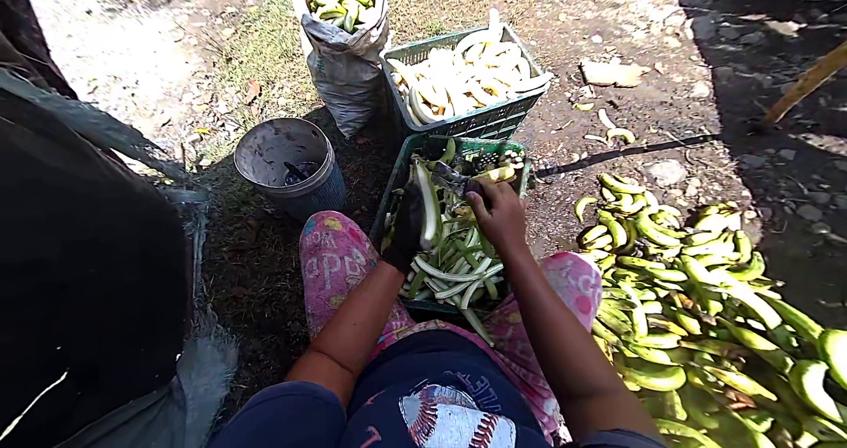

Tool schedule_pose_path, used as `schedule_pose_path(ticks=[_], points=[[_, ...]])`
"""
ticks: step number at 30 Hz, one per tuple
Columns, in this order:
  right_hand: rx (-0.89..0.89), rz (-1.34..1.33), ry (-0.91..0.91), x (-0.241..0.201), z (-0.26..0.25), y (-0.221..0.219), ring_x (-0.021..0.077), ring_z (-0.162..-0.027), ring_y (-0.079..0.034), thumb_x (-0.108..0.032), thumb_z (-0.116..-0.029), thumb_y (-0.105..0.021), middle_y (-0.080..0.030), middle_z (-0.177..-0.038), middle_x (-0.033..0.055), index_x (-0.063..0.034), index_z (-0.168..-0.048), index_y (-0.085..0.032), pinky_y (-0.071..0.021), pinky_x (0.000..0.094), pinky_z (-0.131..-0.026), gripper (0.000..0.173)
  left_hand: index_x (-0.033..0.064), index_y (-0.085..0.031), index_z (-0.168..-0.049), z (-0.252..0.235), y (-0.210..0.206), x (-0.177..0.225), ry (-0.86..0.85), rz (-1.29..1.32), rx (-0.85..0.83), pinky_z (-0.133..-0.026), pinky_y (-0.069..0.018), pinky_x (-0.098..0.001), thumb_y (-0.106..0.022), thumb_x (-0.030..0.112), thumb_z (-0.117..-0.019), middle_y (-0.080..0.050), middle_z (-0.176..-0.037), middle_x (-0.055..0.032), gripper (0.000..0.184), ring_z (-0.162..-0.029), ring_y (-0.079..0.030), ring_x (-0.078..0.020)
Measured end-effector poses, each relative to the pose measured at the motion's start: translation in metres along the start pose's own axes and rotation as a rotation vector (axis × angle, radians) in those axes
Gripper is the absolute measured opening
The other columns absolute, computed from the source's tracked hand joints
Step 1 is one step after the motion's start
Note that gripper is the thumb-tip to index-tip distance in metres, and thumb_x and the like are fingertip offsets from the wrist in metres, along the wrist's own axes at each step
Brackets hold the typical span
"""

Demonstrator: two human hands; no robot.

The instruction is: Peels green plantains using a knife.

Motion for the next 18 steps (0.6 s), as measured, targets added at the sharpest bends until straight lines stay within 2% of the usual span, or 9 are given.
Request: schedule_pose_path(ticks=[2,5,7,9,11,12,14,16,18], points=[[-0.071,-0.058,0.007,-0.010,0.034,-0.022,0.0369,-0.099,-0.065,-0.062,-0.1024,-0.044,-0.068,-0.106,0.0166,-0.0195,-0.134,-0.068,-0.0501,0.0619,-0.084,0.058,0.0140,-0.046,-0.147,-0.016,0.014,0.002,-0.138,-0.037,0.200,-0.102,-0.0480,-0.0411,-0.035,0.045,-0.1100,-0.057,-0.140,-0.0073,0.050,-0.122,-0.055,-0.0147],[-0.018,-0.066,0.027,-0.015,0.051,-0.031,0.0380,-0.097,-0.066,-0.066,-0.0994,-0.045,-0.069,-0.102,0.0171,-0.0182,-0.130,-0.071,-0.0494,0.0612,-0.084,0.062,0.0021,-0.040,-0.145,-0.048,0.008,0.043,-0.347,0.192,0.438,-0.100,-0.0482,-0.0303,-0.024,0.036,-0.1114,-0.056,-0.127,-0.0078,0.050,-0.114,-0.055,-0.0067],[0.038,-0.016,0.068,-0.012,0.031,-0.020,0.0411,-0.096,-0.066,-0.065,-0.1004,-0.042,-0.068,-0.103,0.0207,-0.0155,-0.129,-0.071,-0.0488,0.0624,-0.083,0.064,0.0005,-0.036,-0.150,-0.039,-0.001,0.056,-0.311,0.161,0.296,-0.107,-0.0456,-0.0328,-0.022,0.029,-0.1124,-0.053,-0.138,-0.0124,0.050,-0.123,-0.054,-0.0116],[0.062,0.034,0.025,0.000,-0.005,-0.005,0.0450,-0.101,-0.065,-0.063,-0.1015,-0.044,-0.067,-0.109,0.0246,-0.0163,-0.133,-0.069,-0.0480,0.0646,-0.086,0.061,0.0092,-0.043,-0.151,-0.007,-0.008,0.051,-0.194,-0.055,-0.014,-0.110,-0.0445,-0.0397,-0.029,0.031,-0.1131,-0.054,-0.146,-0.0105,0.046,-0.131,-0.054,-0.0167],[0.077,0.054,-0.074,0.013,-0.036,0.007,0.0470,-0.106,-0.064,-0.060,-0.1024,-0.045,-0.068,-0.113,0.0266,-0.0188,-0.136,-0.068,-0.0462,0.0668,-0.091,0.058,0.0123,-0.046,-0.149,0.004,-0.013,0.034,-0.120,-0.137,-0.278,-0.108,-0.0466,-0.0411,-0.035,0.031,-0.1117,-0.055,-0.144,-0.0106,0.044,-0.128,-0.056,-0.0173],[0.068,0.045,-0.116,0.015,-0.044,0.011,0.0469,-0.107,-0.064,-0.059,-0.1033,-0.046,-0.067,-0.114,0.0267,-0.0192,-0.137,-0.067,-0.0453,0.0674,-0.092,0.056,0.0129,-0.048,-0.148,0.005,-0.014,0.025,-0.064,-0.127,-0.312,-0.106,-0.0470,-0.0420,-0.038,0.030,-0.1110,-0.056,-0.142,-0.0110,0.042,-0.126,-0.057,-0.0183],[-0.004,0.018,-0.130,0.010,-0.039,0.010,0.0453,-0.110,-0.064,-0.059,-0.1036,-0.044,-0.068,-0.117,0.0252,-0.0193,-0.140,-0.064,-0.0451,0.0678,-0.093,0.058,0.0155,-0.048,-0.149,-0.001,-0.010,0.010,0.002,-0.007,-0.182,-0.105,-0.0470,-0.0458,-0.036,0.037,-0.1109,-0.056,-0.143,-0.0109,0.045,-0.126,-0.056,-0.0209],[-0.064,-0.014,-0.088,-0.001,-0.006,-0.007,0.0413,-0.106,-0.064,-0.062,-0.1015,-0.049,-0.066,-0.113,0.0212,-0.0196,-0.139,-0.064,-0.0474,0.0656,-0.090,0.059,0.0180,-0.049,-0.147,-0.015,-0.006,0.003,-0.055,0.152,0.084,-0.101,-0.0513,-0.0473,-0.032,0.050,-0.1095,-0.059,-0.139,-0.0081,0.052,-0.122,-0.059,-0.0193],[-0.057,-0.022,-0.061,-0.010,0.030,-0.026,0.0392,-0.100,-0.065,-0.063,-0.0982,-0.054,-0.067,-0.108,0.0186,-0.0207,-0.135,-0.067,-0.0490,0.0636,-0.086,0.057,0.0168,-0.042,-0.152,-0.025,-0.003,0.014,-0.131,0.165,0.331,-0.107,-0.0460,-0.0457,-0.029,0.049,-0.1101,-0.052,-0.147,-0.0060,0.054,-0.131,-0.051,-0.0168]])
Point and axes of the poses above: each hand's wrist, its own z-axis away from the middle knuckle, its own y-axis out of the back of the hand, x = y × z, the point moved 4 cm from there along -z, towards the middle knuckle
